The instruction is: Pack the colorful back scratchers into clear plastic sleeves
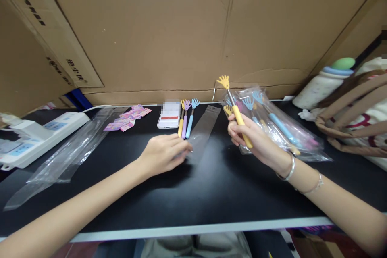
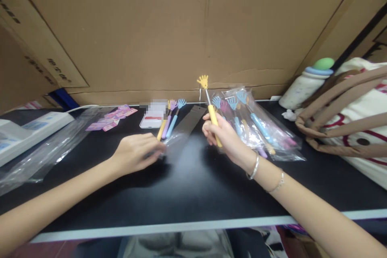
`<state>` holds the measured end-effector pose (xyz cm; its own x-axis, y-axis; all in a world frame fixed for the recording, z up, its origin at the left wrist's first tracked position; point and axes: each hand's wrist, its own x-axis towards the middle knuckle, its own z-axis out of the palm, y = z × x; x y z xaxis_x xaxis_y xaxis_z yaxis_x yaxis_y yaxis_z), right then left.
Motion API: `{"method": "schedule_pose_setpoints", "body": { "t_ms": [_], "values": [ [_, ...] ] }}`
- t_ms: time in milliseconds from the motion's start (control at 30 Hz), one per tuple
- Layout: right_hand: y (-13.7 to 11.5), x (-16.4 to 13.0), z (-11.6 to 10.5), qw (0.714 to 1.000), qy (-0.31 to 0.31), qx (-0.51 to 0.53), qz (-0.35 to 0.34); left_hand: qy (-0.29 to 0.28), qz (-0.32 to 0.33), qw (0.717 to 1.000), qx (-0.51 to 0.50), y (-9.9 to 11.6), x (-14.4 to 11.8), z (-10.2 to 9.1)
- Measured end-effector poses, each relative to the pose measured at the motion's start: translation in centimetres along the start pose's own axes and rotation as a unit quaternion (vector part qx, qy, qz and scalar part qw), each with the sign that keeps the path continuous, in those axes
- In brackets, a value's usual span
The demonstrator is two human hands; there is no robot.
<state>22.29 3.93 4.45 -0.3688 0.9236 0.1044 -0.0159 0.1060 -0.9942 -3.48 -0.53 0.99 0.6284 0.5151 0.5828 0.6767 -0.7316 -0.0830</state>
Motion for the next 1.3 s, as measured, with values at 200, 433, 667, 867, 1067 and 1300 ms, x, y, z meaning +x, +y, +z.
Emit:
{"method": "schedule_pose_setpoints", "body": {
  "t_ms": [200, 433, 667, 867, 1067, 1300],
  "values": [
    [0.3, 0.0, 0.0, 0.999, 0.014, -0.045, -0.018, 0.070, -0.110, 0.990, -0.055, -1.7, 1.3, -1.1],
    [0.0, -0.2, 0.2, 0.995, 0.022, -0.096, -0.019, 0.168, -0.074, 0.982, 0.046, -2.4, 3.2, -3.6],
    [0.2, -0.1, -0.1, 0.991, 0.033, -0.129, -0.028, 0.209, 0.135, 0.939, 0.239, -3.2, 3.1, -4.0],
    [0.3, -0.1, -0.2, 0.989, 0.027, -0.145, -0.015, 0.101, 0.130, 0.958, 0.232, -2.0, 2.2, -2.0],
    [0.8, -0.1, -0.4, 0.988, -0.019, -0.152, 0.002, -0.018, 0.091, 0.972, 0.217, -0.8, 1.6, 0.8],
    [0.9, -0.2, -0.2, 0.993, -0.035, -0.110, -0.015, -0.051, 0.041, 0.989, 0.130, -0.8, 1.1, 1.2]
  ]
}}
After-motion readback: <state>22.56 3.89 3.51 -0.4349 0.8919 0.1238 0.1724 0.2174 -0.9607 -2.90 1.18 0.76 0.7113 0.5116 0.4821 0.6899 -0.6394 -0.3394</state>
